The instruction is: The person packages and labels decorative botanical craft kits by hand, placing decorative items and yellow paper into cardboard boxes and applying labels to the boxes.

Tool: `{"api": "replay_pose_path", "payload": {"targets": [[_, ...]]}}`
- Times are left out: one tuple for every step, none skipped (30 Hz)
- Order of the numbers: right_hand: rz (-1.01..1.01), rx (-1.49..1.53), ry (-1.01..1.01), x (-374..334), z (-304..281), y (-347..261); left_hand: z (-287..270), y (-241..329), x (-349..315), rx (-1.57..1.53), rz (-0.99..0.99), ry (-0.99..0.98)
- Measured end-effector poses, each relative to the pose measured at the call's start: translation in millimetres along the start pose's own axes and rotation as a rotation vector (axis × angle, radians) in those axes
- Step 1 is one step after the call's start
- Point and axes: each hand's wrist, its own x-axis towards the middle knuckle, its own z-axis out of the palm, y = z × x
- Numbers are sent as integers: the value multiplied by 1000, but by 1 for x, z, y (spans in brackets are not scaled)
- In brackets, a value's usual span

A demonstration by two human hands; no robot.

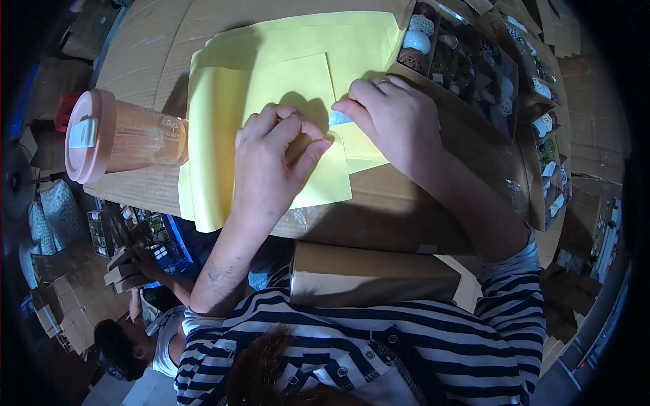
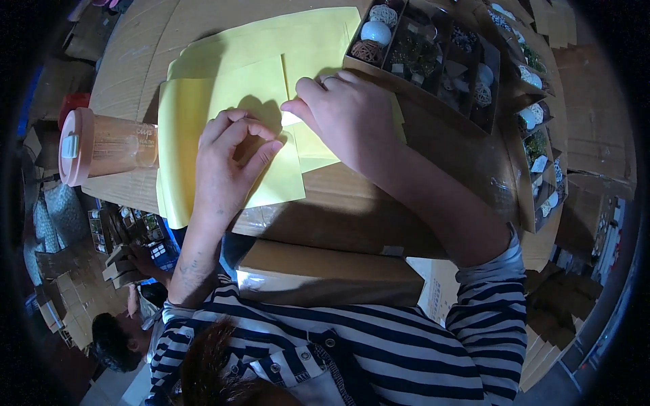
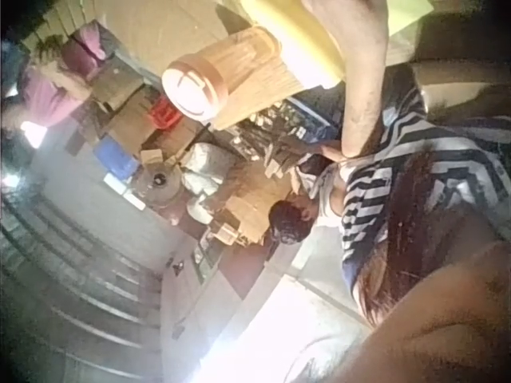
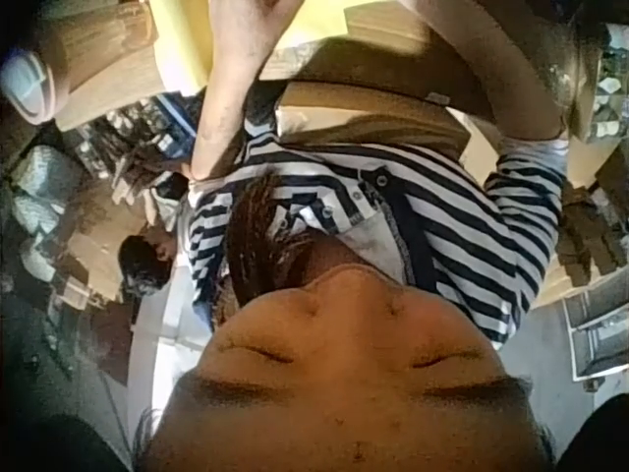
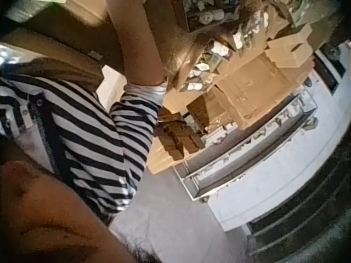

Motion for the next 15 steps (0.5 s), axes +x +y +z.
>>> {"api": "replay_pose_path", "payload": {"targets": [[-13,-32,-9,0,0,-1,-1,0,0,-1,-2,-5],[-25,-64,-18,0,0,-1,-3,-1,0,-124,5,20],[-19,-63,-20,1,0,-3,-6,-2,-1,-247,11,45],[-13,-60,-42,1,-1,-3,-12,2,-1,-253,11,33],[-1,-64,-63,0,-2,-1,-25,14,-1,-328,9,3],[17,-75,-67,-1,-3,-1,-36,27,-2,-402,7,-28],[20,-62,-73,-2,-2,-1,-46,41,-5,-513,-18,-123],[17,-47,-78,-3,-2,1,-54,53,-7,-622,-45,-213],[0,11,-86,-5,0,7,-58,62,-6,-707,-50,-351],[1,10,-86,-4,0,7,-61,71,-7,-783,-60,-479],[-21,-30,-74,-2,2,5,-56,77,-9,-813,-42,-579],[-43,-70,-62,0,2,2,-53,83,-4,-708,64,-687],[-22,-97,-55,0,1,0,-48,89,-7,-673,34,-758],[-17,-102,-53,0,0,-1,-45,92,-10,-635,4,-828],[-15,-103,-64,-1,0,-1,-44,95,-9,-634,9,-833]]}}
